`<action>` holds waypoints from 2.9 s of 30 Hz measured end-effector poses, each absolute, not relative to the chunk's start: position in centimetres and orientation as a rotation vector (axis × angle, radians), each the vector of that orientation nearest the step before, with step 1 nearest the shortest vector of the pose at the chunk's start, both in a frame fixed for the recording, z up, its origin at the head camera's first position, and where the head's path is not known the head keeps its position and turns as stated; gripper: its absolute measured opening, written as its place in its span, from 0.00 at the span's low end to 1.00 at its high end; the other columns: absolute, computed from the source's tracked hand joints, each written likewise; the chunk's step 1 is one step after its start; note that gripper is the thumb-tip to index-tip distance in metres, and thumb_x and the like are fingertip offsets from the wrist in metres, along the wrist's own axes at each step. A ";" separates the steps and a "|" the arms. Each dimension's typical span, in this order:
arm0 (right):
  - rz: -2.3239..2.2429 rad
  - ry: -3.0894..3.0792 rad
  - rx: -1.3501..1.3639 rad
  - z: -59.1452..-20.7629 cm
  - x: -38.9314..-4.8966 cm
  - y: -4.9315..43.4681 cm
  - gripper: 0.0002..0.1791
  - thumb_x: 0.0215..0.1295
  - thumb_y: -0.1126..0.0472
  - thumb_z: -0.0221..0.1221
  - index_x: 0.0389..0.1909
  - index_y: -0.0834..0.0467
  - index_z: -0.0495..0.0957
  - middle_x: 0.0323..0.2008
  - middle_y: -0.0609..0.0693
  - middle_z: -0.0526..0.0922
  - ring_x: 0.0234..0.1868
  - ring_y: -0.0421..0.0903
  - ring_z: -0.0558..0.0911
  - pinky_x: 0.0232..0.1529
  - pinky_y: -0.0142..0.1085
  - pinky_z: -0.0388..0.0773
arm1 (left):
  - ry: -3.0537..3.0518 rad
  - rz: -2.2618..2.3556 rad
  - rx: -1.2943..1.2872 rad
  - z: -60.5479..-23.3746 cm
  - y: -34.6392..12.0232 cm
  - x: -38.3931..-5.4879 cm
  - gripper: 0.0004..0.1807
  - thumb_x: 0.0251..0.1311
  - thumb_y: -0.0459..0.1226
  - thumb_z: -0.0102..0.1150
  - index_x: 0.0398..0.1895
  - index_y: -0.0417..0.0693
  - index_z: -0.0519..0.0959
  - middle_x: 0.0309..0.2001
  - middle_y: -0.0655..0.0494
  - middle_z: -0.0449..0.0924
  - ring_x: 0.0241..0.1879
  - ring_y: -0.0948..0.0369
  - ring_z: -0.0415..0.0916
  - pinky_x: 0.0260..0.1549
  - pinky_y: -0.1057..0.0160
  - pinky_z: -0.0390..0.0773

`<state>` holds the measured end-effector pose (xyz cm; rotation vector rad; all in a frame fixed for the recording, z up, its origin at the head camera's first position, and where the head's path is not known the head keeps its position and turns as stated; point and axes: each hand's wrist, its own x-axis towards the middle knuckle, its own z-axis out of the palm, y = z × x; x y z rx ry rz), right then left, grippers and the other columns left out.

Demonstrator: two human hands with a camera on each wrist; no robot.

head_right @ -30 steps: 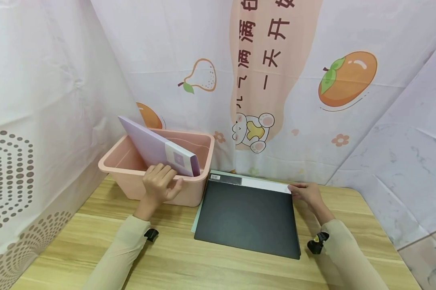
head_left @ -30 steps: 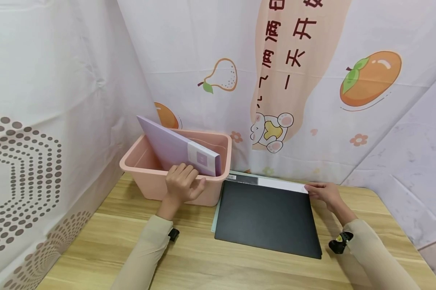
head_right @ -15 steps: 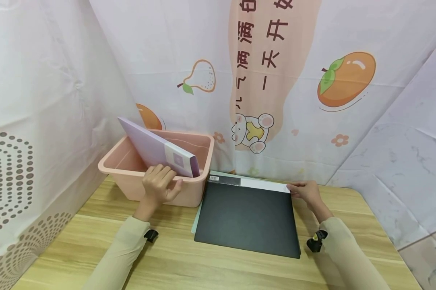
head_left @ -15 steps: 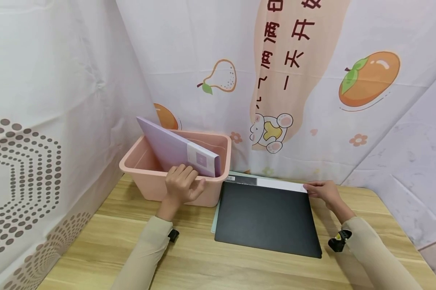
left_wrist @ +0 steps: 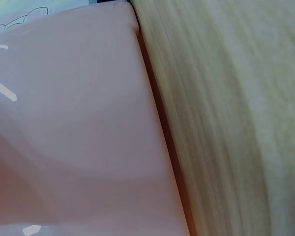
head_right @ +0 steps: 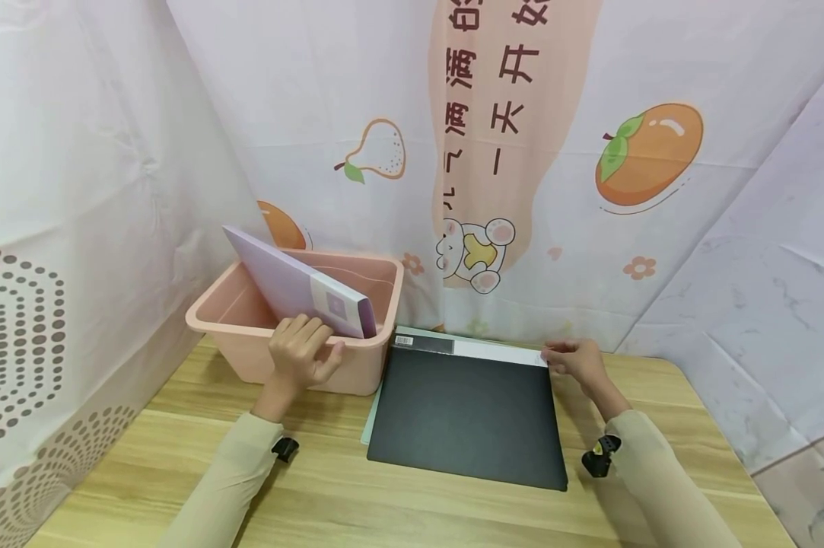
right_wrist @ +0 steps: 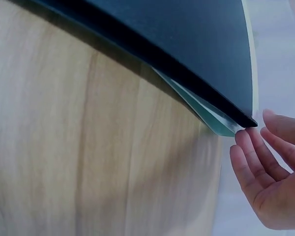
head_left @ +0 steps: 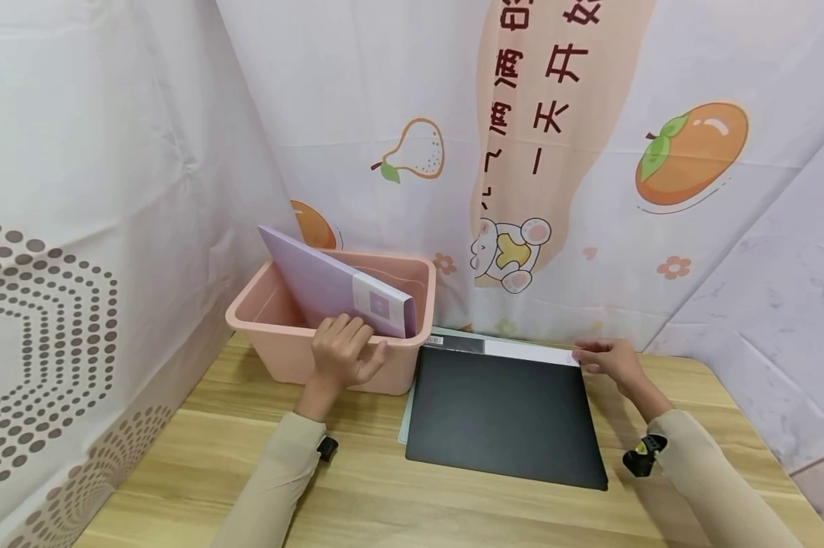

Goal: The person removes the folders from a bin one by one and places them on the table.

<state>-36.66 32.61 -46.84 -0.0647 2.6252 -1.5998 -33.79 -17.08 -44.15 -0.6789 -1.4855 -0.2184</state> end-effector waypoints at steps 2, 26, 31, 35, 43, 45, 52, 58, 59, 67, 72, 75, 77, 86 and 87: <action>-1.585 2.651 -0.076 -46.6 -36.6 32.5 0.30 0.70 0.59 0.63 0.63 0.77 0.71 0.42 0.48 0.90 0.36 0.31 0.86 0.41 0.36 0.86 | -1.486 -0.218 -0.677 -44.2 -17.1 -33.8 0.23 0.63 0.50 0.51 0.15 0.46 0.74 0.16 0.53 0.72 0.17 0.54 0.68 0.17 0.58 0.66; -1.477 2.926 -0.329 -41.5 -36.5 30.1 0.35 0.69 0.48 0.64 0.71 0.61 0.70 0.60 0.69 0.79 0.42 0.18 0.77 0.42 0.19 0.75 | -1.492 -0.215 -0.674 -43.9 -17.1 -33.7 0.22 0.62 0.50 0.51 0.15 0.46 0.74 0.16 0.53 0.72 0.17 0.55 0.67 0.17 0.58 0.65; -1.538 2.933 -0.452 -39.5 -36.3 28.3 0.37 0.68 0.49 0.65 0.74 0.57 0.67 0.65 0.67 0.77 0.54 0.32 0.82 0.47 0.17 0.74 | -1.492 -0.214 -0.674 -43.9 -17.1 -33.5 0.23 0.63 0.50 0.51 0.15 0.46 0.73 0.16 0.54 0.72 0.16 0.55 0.66 0.17 0.58 0.65; -1.637 2.886 -0.546 -37.5 -35.8 26.2 0.37 0.68 0.53 0.66 0.74 0.56 0.67 0.68 0.63 0.75 0.64 0.42 0.79 0.54 0.19 0.74 | -1.490 -0.210 -0.674 -43.9 -17.1 -33.4 0.23 0.63 0.50 0.51 0.15 0.46 0.73 0.16 0.54 0.73 0.17 0.55 0.67 0.17 0.58 0.65; -1.724 2.777 -0.844 -34.3 -34.3 20.5 0.37 0.67 0.59 0.66 0.76 0.51 0.64 0.73 0.56 0.71 0.72 0.47 0.73 0.63 0.22 0.71 | -1.499 -0.209 -0.673 -44.0 -17.1 -33.1 0.23 0.64 0.51 0.50 0.15 0.46 0.74 0.16 0.53 0.73 0.17 0.55 0.67 0.18 0.58 0.66; -1.733 2.743 -0.912 -33.7 -33.9 19.1 0.38 0.66 0.60 0.66 0.76 0.50 0.64 0.73 0.55 0.70 0.73 0.47 0.72 0.66 0.25 0.70 | -1.496 -0.209 -0.677 -43.9 -17.1 -33.1 0.23 0.64 0.51 0.50 0.15 0.46 0.74 0.16 0.53 0.74 0.17 0.55 0.67 0.18 0.58 0.66; -1.714 2.656 -1.050 -32.7 -32.5 14.1 0.41 0.63 0.60 0.70 0.76 0.46 0.65 0.74 0.43 0.70 0.75 0.41 0.68 0.74 0.43 0.65 | -1.484 -0.202 -0.685 -44.1 -17.2 -33.0 0.23 0.63 0.51 0.51 0.15 0.47 0.74 0.17 0.54 0.74 0.17 0.55 0.68 0.17 0.58 0.67; -1.687 2.619 -1.138 -32.5 -31.7 10.6 0.41 0.60 0.59 0.72 0.74 0.46 0.68 0.72 0.45 0.72 0.74 0.42 0.70 0.73 0.48 0.66 | -1.473 -0.196 -0.680 -44.2 -17.1 -33.2 0.23 0.63 0.50 0.51 0.15 0.47 0.74 0.16 0.54 0.74 0.17 0.55 0.68 0.18 0.58 0.66; -1.691 2.609 -1.148 -32.5 -31.6 10.1 0.41 0.59 0.59 0.72 0.74 0.46 0.69 0.72 0.44 0.72 0.75 0.42 0.69 0.73 0.49 0.66 | -1.475 -0.194 -0.680 -44.2 -17.1 -33.2 0.23 0.63 0.50 0.51 0.15 0.47 0.74 0.16 0.54 0.74 0.17 0.55 0.67 0.18 0.58 0.66; -1.717 2.566 -1.226 -32.9 -31.8 7.1 0.39 0.56 0.60 0.74 0.71 0.49 0.73 0.68 0.47 0.77 0.71 0.48 0.75 0.66 0.52 0.74 | -1.490 -0.182 -0.682 -44.1 -17.3 -33.1 0.23 0.64 0.51 0.50 0.16 0.46 0.73 0.16 0.54 0.73 0.17 0.55 0.67 0.18 0.59 0.65; -1.799 2.433 -1.240 -33.3 -31.8 5.8 0.36 0.55 0.67 0.73 0.67 0.61 0.75 0.63 0.61 0.80 0.60 0.60 0.83 0.58 0.53 0.80 | -1.491 -0.184 -0.683 -44.1 -17.3 -33.0 0.22 0.63 0.50 0.51 0.16 0.46 0.73 0.16 0.54 0.72 0.17 0.55 0.66 0.18 0.59 0.65; -1.857 2.347 -1.224 -33.5 -31.7 5.2 0.31 0.55 0.73 0.71 0.62 0.69 0.77 0.59 0.66 0.81 0.54 0.63 0.86 0.53 0.51 0.83 | -1.496 -0.186 -0.685 -44.2 -17.3 -33.0 0.22 0.63 0.50 0.50 0.16 0.46 0.73 0.17 0.54 0.72 0.17 0.55 0.67 0.19 0.59 0.65; -1.875 2.327 -1.196 -33.6 -31.7 5.0 0.28 0.55 0.74 0.70 0.59 0.71 0.78 0.56 0.67 0.83 0.49 0.61 0.88 0.49 0.47 0.85 | -1.503 -0.188 -0.685 -44.2 -17.3 -33.0 0.22 0.63 0.50 0.50 0.16 0.47 0.73 0.17 0.54 0.72 0.18 0.55 0.67 0.19 0.59 0.65; -1.959 2.277 -1.062 -34.3 -32.6 4.8 0.19 0.59 0.70 0.70 0.52 0.65 0.85 0.45 0.64 0.88 0.40 0.43 0.90 0.41 0.36 0.86 | -1.506 -0.190 -0.682 -44.1 -17.3 -33.1 0.22 0.63 0.50 0.51 0.16 0.47 0.73 0.17 0.54 0.72 0.18 0.55 0.68 0.20 0.59 0.67; -1.975 2.268 -1.037 -34.3 -32.8 4.9 0.19 0.59 0.69 0.70 0.52 0.65 0.85 0.45 0.64 0.88 0.39 0.43 0.89 0.41 0.37 0.87 | -1.505 -0.191 -0.682 -44.1 -17.3 -33.1 0.21 0.63 0.50 0.51 0.16 0.47 0.73 0.17 0.54 0.72 0.18 0.55 0.68 0.20 0.59 0.67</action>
